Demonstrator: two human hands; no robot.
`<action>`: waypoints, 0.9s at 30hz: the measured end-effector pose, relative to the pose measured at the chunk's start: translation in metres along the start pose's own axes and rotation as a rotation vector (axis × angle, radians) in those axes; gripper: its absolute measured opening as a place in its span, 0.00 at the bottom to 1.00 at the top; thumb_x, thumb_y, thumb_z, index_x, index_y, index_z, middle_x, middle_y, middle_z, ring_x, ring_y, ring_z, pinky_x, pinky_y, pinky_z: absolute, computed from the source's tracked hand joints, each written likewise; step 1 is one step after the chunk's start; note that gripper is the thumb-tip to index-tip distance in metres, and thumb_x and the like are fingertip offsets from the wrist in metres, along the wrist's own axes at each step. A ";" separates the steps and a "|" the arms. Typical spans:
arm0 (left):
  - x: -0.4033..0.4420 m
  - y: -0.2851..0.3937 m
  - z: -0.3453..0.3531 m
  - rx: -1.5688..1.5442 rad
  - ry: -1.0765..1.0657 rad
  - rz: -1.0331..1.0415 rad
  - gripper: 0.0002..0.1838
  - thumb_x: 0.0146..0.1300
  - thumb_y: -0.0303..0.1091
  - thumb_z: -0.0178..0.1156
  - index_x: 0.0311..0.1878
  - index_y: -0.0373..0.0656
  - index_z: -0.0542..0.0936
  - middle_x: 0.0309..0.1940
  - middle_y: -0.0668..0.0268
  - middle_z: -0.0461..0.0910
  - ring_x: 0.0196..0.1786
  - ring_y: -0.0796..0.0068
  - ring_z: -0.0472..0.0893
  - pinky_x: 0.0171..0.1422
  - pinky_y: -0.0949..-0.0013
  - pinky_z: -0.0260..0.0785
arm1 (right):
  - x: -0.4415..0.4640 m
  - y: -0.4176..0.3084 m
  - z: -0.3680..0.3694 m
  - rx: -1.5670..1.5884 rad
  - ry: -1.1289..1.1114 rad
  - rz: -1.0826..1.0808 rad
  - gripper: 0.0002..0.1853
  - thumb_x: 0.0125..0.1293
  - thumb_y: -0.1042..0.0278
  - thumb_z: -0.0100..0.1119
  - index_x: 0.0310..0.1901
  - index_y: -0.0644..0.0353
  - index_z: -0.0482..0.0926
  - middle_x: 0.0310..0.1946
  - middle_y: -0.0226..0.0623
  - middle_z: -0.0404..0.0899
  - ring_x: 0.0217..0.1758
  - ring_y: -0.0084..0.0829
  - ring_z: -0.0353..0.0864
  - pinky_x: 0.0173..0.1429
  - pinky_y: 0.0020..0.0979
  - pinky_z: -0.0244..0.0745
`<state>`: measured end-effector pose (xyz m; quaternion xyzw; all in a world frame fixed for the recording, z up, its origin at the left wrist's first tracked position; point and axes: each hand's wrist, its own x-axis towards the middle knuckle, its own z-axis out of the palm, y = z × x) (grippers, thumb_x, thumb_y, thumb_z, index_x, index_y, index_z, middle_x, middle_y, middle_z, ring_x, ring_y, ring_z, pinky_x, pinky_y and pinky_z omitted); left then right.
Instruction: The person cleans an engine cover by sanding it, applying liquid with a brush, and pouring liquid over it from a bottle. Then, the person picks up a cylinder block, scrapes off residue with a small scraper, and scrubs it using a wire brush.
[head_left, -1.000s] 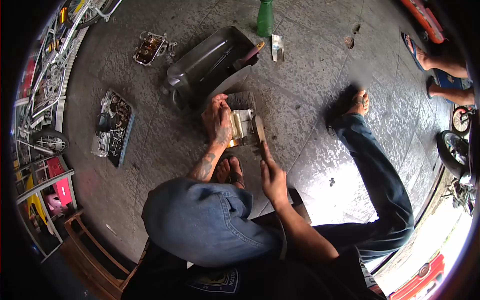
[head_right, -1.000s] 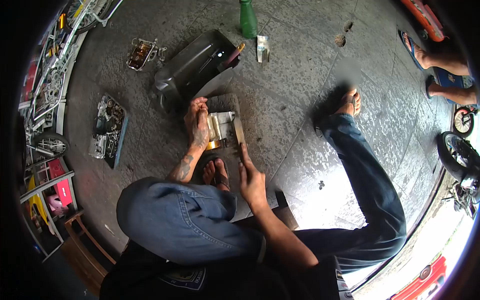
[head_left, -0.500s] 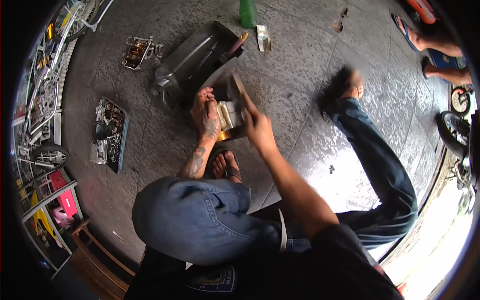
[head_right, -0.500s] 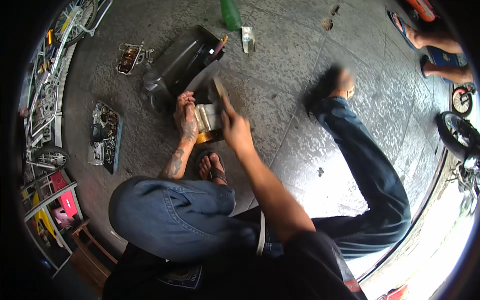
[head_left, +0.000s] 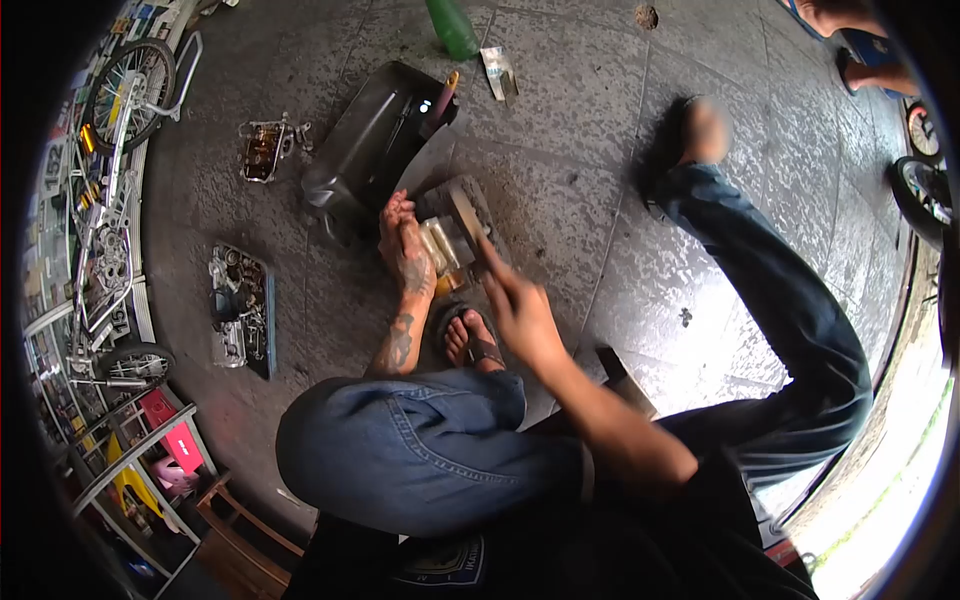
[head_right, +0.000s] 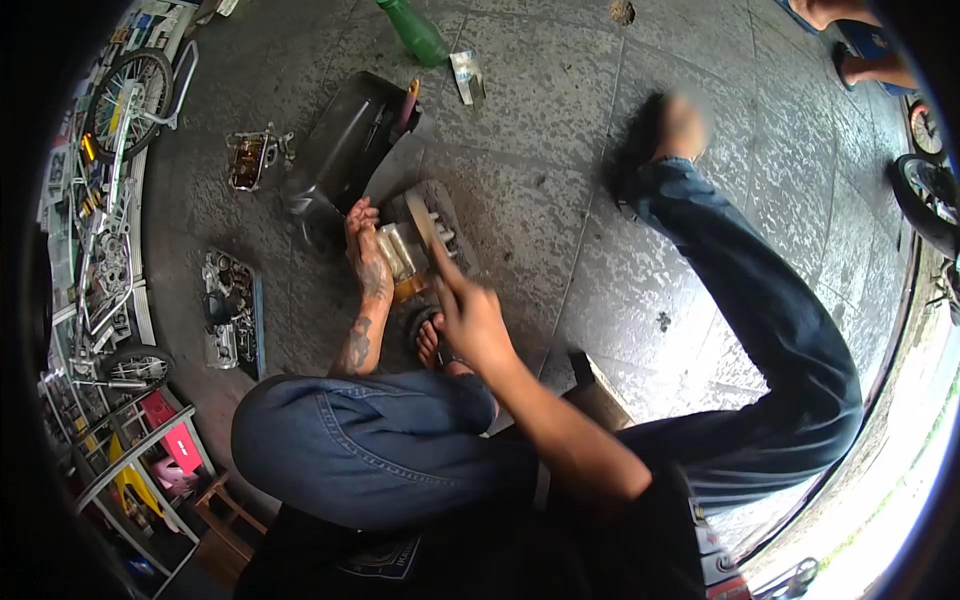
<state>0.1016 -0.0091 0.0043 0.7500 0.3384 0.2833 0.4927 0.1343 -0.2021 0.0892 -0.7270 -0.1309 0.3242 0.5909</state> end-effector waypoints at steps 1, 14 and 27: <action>0.004 0.000 0.000 -0.005 0.002 0.007 0.23 0.70 0.40 0.43 0.59 0.34 0.74 0.53 0.56 0.77 0.56 0.63 0.76 0.63 0.64 0.66 | -0.020 0.012 -0.003 -0.031 0.019 -0.038 0.26 0.72 0.72 0.47 0.71 0.53 0.65 0.62 0.52 0.74 0.68 0.47 0.70 0.69 0.37 0.67; -0.001 0.003 0.004 -0.069 0.021 0.038 0.23 0.66 0.36 0.44 0.57 0.33 0.76 0.53 0.57 0.78 0.54 0.64 0.77 0.62 0.66 0.66 | -0.018 0.000 0.007 -0.003 0.051 0.050 0.27 0.71 0.76 0.47 0.71 0.55 0.64 0.61 0.54 0.73 0.64 0.50 0.73 0.64 0.40 0.71; -0.002 0.014 0.003 -0.005 0.034 0.001 0.24 0.65 0.37 0.44 0.59 0.37 0.76 0.49 0.56 0.78 0.53 0.63 0.77 0.60 0.64 0.67 | 0.017 -0.004 0.021 0.017 0.032 0.045 0.27 0.71 0.76 0.48 0.71 0.54 0.65 0.63 0.52 0.72 0.67 0.47 0.69 0.67 0.36 0.70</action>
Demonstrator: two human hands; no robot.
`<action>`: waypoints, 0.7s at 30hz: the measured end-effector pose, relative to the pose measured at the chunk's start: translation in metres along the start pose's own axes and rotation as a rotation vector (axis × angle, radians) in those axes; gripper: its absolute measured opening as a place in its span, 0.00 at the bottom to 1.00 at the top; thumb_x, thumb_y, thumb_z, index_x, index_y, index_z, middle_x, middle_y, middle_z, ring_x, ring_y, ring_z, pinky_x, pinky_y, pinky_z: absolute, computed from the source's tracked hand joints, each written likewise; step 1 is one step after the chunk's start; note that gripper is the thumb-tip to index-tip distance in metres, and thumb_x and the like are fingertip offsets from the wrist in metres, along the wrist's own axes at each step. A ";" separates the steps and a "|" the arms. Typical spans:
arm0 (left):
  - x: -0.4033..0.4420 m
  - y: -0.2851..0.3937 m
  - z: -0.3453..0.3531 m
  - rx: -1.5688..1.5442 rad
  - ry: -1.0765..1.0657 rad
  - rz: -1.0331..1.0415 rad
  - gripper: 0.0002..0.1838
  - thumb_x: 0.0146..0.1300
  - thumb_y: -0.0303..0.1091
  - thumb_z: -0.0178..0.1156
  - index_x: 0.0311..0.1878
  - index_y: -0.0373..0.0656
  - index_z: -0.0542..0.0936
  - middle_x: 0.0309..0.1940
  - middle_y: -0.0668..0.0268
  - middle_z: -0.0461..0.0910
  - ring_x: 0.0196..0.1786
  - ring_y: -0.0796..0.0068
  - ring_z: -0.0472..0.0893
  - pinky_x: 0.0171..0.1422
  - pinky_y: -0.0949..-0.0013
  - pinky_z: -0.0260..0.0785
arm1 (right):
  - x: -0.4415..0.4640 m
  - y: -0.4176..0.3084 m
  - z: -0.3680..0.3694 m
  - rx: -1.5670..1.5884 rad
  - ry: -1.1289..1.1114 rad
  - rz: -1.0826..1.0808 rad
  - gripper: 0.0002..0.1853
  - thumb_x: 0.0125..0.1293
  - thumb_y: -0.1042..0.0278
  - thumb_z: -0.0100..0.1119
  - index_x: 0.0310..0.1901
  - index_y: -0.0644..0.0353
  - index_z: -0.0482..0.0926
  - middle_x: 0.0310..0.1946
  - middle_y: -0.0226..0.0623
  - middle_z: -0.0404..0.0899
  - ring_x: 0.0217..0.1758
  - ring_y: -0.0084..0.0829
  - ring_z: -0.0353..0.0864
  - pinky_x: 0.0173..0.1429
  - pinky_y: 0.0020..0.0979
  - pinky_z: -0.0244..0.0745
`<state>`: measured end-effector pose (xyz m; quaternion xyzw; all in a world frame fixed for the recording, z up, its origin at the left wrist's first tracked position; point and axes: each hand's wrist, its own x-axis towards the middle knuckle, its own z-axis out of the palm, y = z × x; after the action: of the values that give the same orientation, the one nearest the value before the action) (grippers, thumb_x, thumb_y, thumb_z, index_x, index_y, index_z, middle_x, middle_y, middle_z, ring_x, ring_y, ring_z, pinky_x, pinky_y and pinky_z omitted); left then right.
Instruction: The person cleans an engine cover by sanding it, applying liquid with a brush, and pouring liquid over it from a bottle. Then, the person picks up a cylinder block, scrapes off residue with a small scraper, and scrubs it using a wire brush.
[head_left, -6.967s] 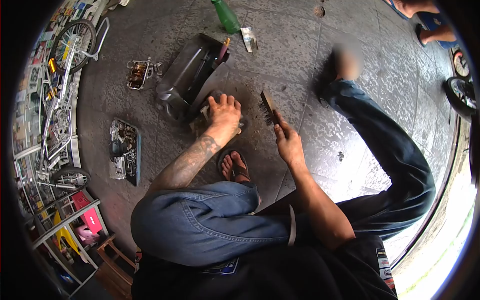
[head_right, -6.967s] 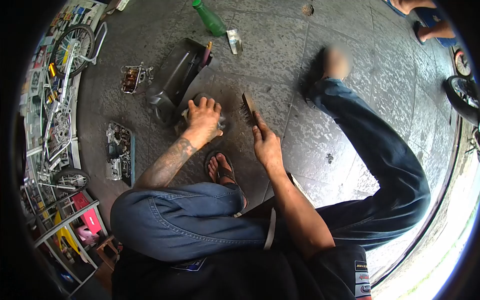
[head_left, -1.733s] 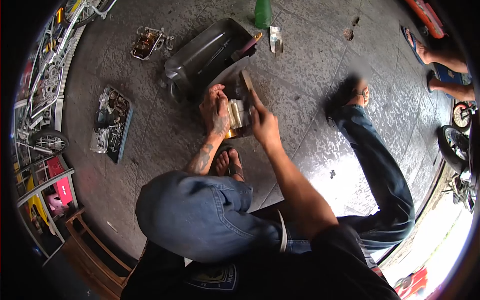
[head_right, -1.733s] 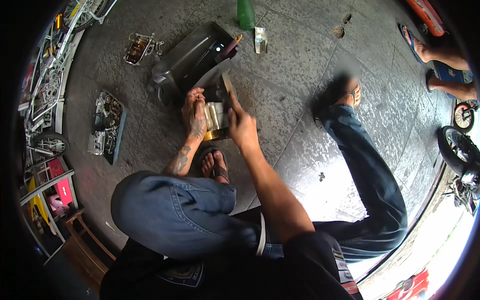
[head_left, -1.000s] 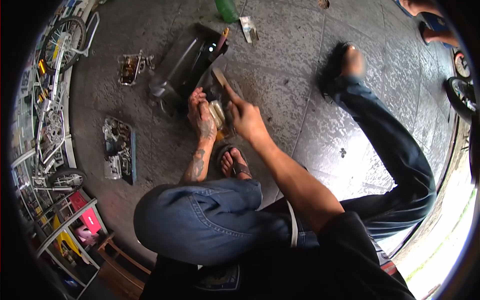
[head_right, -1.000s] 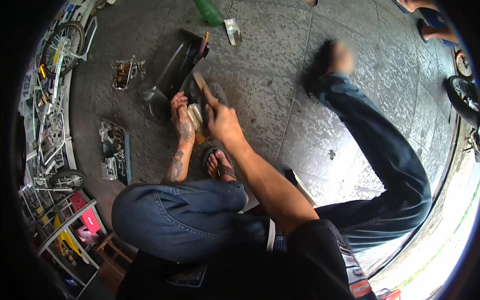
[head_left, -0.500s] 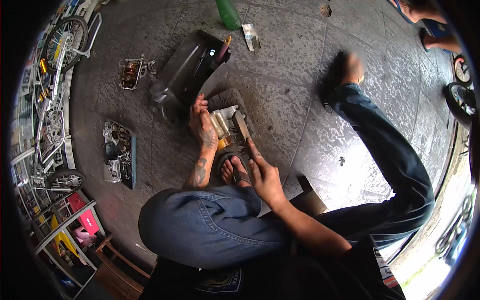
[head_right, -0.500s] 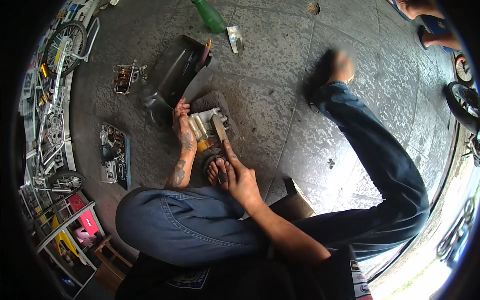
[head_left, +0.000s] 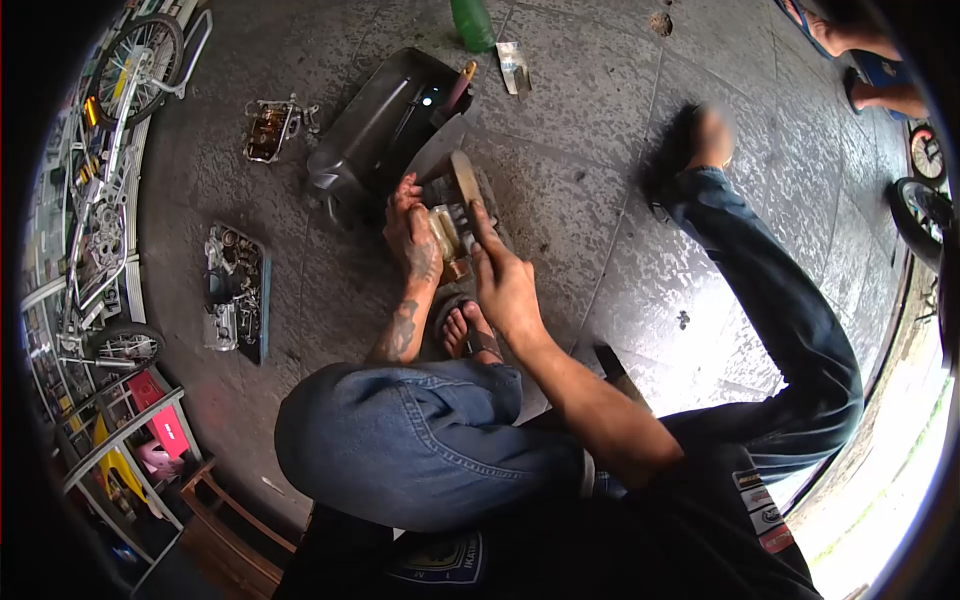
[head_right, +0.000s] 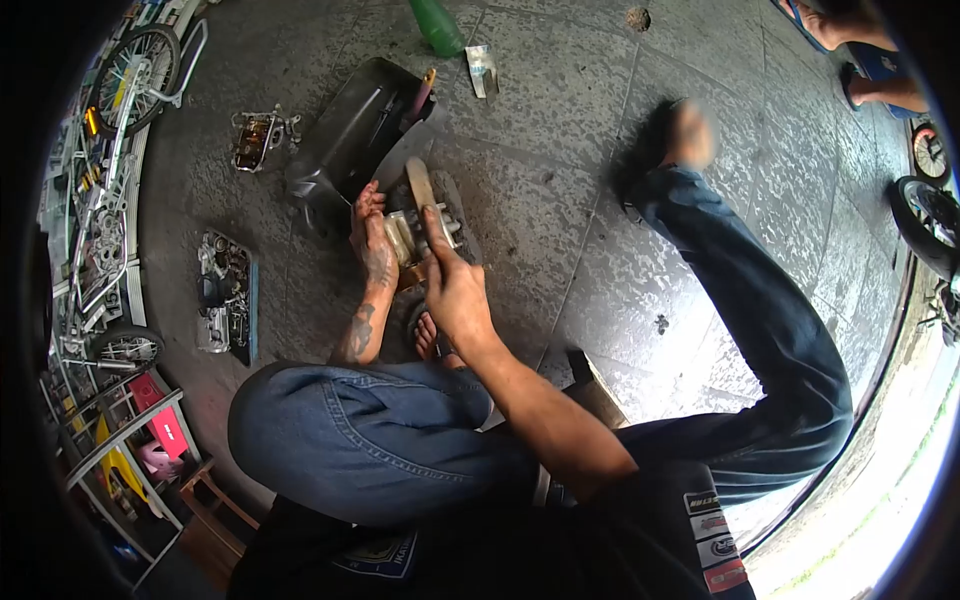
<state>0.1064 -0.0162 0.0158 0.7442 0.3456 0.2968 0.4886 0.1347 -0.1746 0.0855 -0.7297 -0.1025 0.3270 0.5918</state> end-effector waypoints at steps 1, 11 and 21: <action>0.000 0.000 -0.002 -0.070 -0.048 -0.008 0.22 0.69 0.36 0.44 0.61 0.34 0.74 0.54 0.62 0.75 0.56 0.71 0.73 0.65 0.70 0.62 | -0.009 0.010 0.002 -0.046 0.056 -0.071 0.26 0.71 0.75 0.48 0.71 0.54 0.65 0.62 0.52 0.73 0.66 0.47 0.70 0.66 0.36 0.71; 0.000 0.013 -0.003 0.018 -0.011 -0.035 0.24 0.64 0.37 0.45 0.59 0.38 0.76 0.50 0.57 0.78 0.52 0.63 0.78 0.58 0.64 0.69 | 0.005 0.028 -0.007 -0.057 0.096 0.016 0.26 0.72 0.72 0.52 0.70 0.49 0.67 0.55 0.54 0.78 0.61 0.48 0.75 0.62 0.39 0.74; 0.002 0.001 0.001 -0.045 -0.026 -0.017 0.24 0.62 0.35 0.46 0.60 0.38 0.76 0.50 0.57 0.78 0.53 0.65 0.78 0.60 0.67 0.68 | 0.010 0.064 -0.025 -0.308 0.221 -0.144 0.28 0.69 0.75 0.53 0.70 0.43 0.68 0.37 0.62 0.80 0.41 0.53 0.85 0.45 0.43 0.79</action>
<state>0.1087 -0.0153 0.0164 0.7337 0.3387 0.2909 0.5122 0.1418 -0.2066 0.0248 -0.8337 -0.1375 0.1820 0.5028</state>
